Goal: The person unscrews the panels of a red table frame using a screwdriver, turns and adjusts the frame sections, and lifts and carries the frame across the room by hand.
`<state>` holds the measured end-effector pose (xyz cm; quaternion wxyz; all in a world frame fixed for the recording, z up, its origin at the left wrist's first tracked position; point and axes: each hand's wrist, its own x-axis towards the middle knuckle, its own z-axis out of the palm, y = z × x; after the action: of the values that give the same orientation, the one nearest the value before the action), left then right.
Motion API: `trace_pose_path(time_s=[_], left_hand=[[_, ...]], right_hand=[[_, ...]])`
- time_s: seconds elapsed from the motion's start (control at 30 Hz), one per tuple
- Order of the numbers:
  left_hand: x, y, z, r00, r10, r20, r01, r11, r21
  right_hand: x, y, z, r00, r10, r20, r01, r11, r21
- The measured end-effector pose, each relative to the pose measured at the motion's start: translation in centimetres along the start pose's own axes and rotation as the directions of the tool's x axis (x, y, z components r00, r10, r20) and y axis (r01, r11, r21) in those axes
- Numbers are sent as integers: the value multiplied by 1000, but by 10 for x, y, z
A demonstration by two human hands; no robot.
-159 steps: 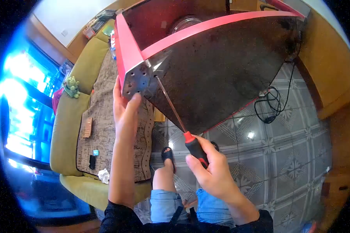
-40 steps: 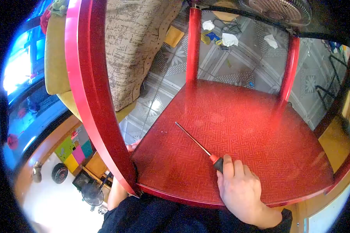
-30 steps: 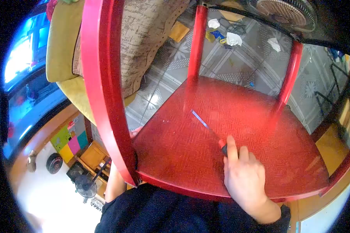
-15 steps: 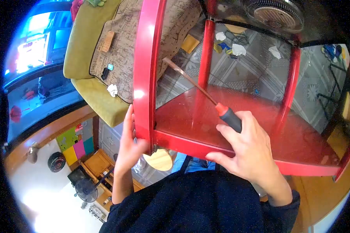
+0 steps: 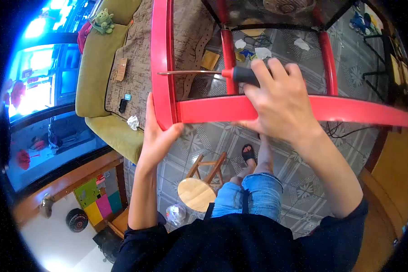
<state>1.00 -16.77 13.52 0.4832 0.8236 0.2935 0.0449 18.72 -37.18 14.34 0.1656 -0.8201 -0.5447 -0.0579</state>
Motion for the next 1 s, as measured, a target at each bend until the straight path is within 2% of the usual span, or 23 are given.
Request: trace_pose_path(time_s=[0.1,0.2,0.27,0.3,0.37,0.4,0.57,0.67,0.77,1.0], left_hand=[[1,-4,-2,998,57,-23,-56,997,49],[4,-2,-3,990,127,60,-134,982,133],[4,5,-2,994,108,35,-108,994,-13],[4,6,-1,994,108,34,-108,994,-14],[3,6,2,987,130,-96,-130,991,8],[6,-4,6,990,78,-117,-85,995,-56],[7,-15,5,988,94,-119,-96,995,-6],[6,-16,6,990,95,-109,-97,995,-12],[5,-14,6,991,83,-101,-85,996,-21],[3,-18,6,990,85,-112,-82,996,31]], right_hand=[[1,-1,1,995,-26,-93,24,999,-22],[-2,0,2,994,-29,-101,26,999,-33],[-2,0,4,993,-33,-110,30,999,-33],[-2,0,4,992,-42,-121,37,998,-41],[-4,-1,6,991,-46,-126,41,998,-45],[-4,-2,5,990,-50,-130,40,996,-75],[-9,-7,6,989,-57,-137,36,988,-151],[-6,-4,9,978,-77,-192,52,989,-136],[-3,-2,7,991,-56,-118,43,993,-114],[-5,-3,9,988,-41,-148,26,994,-106]])
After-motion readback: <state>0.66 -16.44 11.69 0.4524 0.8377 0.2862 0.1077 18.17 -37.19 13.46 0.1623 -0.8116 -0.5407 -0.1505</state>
